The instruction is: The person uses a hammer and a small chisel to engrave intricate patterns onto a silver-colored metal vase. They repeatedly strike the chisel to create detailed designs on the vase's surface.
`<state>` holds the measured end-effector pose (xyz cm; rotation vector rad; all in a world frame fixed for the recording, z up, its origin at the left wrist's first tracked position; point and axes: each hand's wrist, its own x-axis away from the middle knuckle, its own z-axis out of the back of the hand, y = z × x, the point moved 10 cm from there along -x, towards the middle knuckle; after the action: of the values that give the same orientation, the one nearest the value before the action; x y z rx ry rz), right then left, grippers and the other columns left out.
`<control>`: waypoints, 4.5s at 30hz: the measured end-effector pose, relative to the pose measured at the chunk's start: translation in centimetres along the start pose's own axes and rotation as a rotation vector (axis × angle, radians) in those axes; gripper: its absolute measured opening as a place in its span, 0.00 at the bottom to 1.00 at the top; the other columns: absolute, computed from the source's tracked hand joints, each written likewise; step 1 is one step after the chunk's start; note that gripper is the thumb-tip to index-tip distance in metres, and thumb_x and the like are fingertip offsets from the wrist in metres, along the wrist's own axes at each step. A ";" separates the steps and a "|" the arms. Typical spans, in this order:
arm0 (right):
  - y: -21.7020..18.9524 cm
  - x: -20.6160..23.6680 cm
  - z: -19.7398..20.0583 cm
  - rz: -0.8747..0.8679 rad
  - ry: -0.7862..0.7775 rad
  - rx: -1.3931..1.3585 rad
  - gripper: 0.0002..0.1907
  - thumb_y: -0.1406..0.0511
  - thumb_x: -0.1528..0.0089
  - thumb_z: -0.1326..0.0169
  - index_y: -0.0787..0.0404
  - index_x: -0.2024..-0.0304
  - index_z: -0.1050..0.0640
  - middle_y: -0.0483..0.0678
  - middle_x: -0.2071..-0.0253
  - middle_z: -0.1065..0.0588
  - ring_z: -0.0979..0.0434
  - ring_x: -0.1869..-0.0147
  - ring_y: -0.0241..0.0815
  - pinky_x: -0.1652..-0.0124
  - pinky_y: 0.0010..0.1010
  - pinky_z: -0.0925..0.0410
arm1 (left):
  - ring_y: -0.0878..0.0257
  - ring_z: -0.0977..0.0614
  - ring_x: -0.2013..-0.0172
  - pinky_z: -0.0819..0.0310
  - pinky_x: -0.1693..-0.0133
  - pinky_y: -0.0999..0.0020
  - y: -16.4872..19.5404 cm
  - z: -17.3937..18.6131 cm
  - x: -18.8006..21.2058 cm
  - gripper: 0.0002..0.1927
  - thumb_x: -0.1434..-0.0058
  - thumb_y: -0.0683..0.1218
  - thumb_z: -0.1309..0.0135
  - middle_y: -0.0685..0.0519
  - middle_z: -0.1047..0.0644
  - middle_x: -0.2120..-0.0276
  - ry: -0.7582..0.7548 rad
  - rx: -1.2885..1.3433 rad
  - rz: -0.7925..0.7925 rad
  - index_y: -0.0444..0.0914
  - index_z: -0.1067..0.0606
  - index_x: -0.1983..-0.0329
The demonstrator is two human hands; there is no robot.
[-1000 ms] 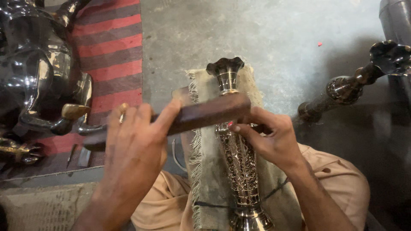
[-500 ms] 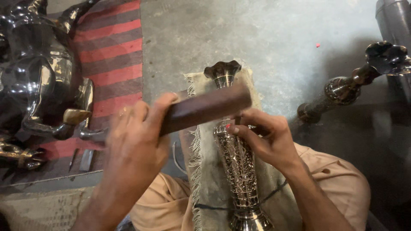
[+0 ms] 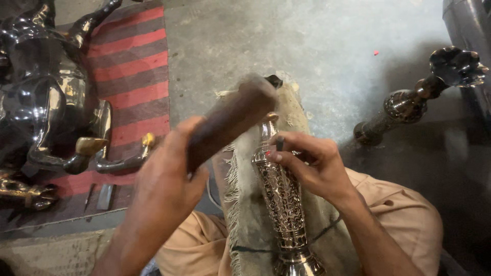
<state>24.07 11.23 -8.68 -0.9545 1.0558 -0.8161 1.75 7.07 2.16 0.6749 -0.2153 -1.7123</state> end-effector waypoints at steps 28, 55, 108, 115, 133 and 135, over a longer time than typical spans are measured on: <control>0.1 1.4 0.1 -0.020 -0.005 -0.136 0.17 0.73 0.37 0.41 0.66 0.45 0.22 0.50 0.58 0.16 0.14 0.54 0.37 0.53 0.27 0.20 | 0.65 0.19 0.61 0.24 0.57 0.68 -7.0 -11.0 8.9 0.29 0.45 0.35 0.44 0.52 0.21 0.62 0.031 0.812 0.386 0.34 0.38 0.40; 0.2 0.9 -0.4 -0.026 0.004 -0.023 0.10 0.70 0.37 0.41 0.62 0.52 0.18 0.49 0.59 0.16 0.13 0.60 0.37 0.61 0.29 0.17 | 0.46 0.22 0.61 0.30 0.58 0.47 1.7 -0.3 -0.9 0.36 0.51 0.38 0.40 0.46 0.26 0.66 -0.142 -0.568 -0.177 0.48 0.31 0.36; 1.7 0.9 -0.9 -0.045 0.008 -0.022 0.09 0.69 0.38 0.41 0.61 0.55 0.17 0.48 0.62 0.15 0.13 0.66 0.34 0.70 0.26 0.19 | 0.45 0.24 0.60 0.31 0.57 0.48 3.2 0.9 -1.0 0.36 0.51 0.39 0.44 0.46 0.27 0.65 -0.070 -0.254 -0.207 0.48 0.31 0.36; 0.5 1.0 -1.1 0.045 -0.021 -0.109 0.09 0.70 0.37 0.42 0.63 0.54 0.18 0.50 0.60 0.15 0.13 0.62 0.36 0.62 0.25 0.18 | 0.44 0.24 0.61 0.31 0.57 0.47 3.5 0.8 -1.1 0.36 0.50 0.38 0.42 0.45 0.27 0.66 -0.049 -0.486 -0.226 0.50 0.30 0.35; 2.1 5.0 -1.1 -0.066 0.129 -0.337 0.18 0.75 0.36 0.42 0.66 0.43 0.22 0.54 0.55 0.17 0.15 0.51 0.39 0.51 0.27 0.20 | 0.60 0.15 0.66 0.21 0.62 0.64 -7.0 -7.6 5.9 0.27 0.48 0.40 0.38 0.48 0.18 0.68 -0.173 0.423 0.277 0.36 0.32 0.44; 2.2 4.8 -1.1 -0.067 0.135 -0.289 0.17 0.75 0.37 0.42 0.66 0.45 0.22 0.53 0.55 0.17 0.15 0.52 0.38 0.53 0.25 0.20 | 0.55 0.15 0.72 0.22 0.66 0.61 -5.9 -5.7 4.3 0.29 0.51 0.40 0.38 0.44 0.22 0.73 -0.196 0.245 0.243 0.37 0.32 0.45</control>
<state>24.65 7.48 -12.57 -1.1961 1.2886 -0.8050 -0.56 5.80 -6.68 0.6302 -0.6283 -1.5296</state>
